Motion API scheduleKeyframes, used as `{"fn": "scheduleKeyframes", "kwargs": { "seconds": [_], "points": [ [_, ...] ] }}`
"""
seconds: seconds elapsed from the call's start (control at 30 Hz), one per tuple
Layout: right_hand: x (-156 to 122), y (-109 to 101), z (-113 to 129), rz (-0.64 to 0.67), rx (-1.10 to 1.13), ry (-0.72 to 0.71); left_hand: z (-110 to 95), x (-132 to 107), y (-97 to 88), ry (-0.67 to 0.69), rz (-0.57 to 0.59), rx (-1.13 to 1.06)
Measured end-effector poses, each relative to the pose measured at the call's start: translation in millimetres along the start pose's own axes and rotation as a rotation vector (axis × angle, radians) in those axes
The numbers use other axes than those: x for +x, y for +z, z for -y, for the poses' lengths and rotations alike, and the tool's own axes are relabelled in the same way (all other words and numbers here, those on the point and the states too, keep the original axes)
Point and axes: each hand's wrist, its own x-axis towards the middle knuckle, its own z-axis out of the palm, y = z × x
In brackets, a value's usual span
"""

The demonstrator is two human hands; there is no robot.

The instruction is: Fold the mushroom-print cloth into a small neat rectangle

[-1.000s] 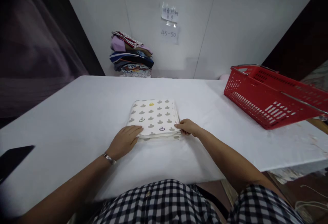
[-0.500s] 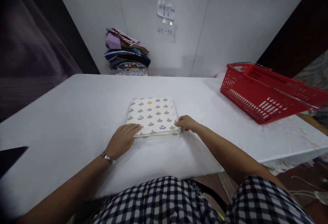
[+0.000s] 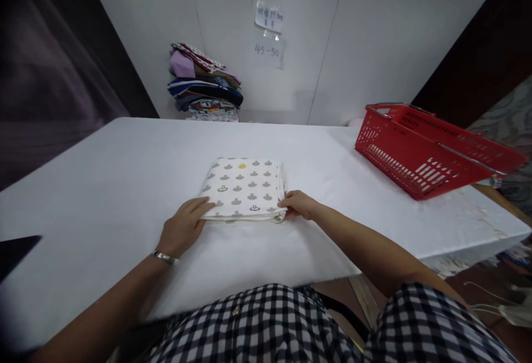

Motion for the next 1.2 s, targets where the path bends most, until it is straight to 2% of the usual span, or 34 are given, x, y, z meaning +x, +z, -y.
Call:
{"fn": "scheduleKeyframes", "kwargs": {
  "seconds": [0.1, 0.23, 0.3, 0.4, 0.5, 0.57, 0.7, 0.77, 0.9, 1.1, 1.2],
  "points": [
    [1, 1, -9, -0.048, -0.016, 0.003, 2, -1, 2.3, 0.002, 0.015, -0.006],
    [-2, 2, -5, 0.011, 0.181, -0.095, 3, 0, 4.9, -0.027, -0.021, -0.066],
    [-3, 2, -4, 0.035, 0.226, -0.083, 3, 0, 4.8, -0.021, -0.024, -0.090],
    [-5, 1, -5, 0.001, 0.166, -0.008, 3, -1, 2.9, -0.032, -0.021, -0.106],
    [-7, 2, -1, -0.042, 0.132, -0.012, 3, -2, 0.8, -0.085, -0.010, -0.100],
    [-10, 5, 6, -0.028, 0.159, -0.052, 3, -2, 0.3, -0.133, -0.001, -0.090],
    [-15, 14, 8, 0.094, 0.310, -0.222, 4, -2, 1.6, -0.215, 0.010, -0.115],
    [-15, 18, -2, 0.097, 0.315, -0.185, 4, -1, 3.1, -0.221, -0.002, -0.151],
    [-13, 21, -23, -0.039, 0.151, -0.062, 5, -1, 7.2, -0.192, -0.040, -0.176],
    [-12, 21, -24, -0.121, -0.004, -0.012, 6, -3, 10.3, -0.169, -0.106, -0.149],
    [-8, 19, -25, -0.096, -0.040, 0.031, 3, -4, 7.6, -0.188, -0.079, -0.115]
  ]
}}
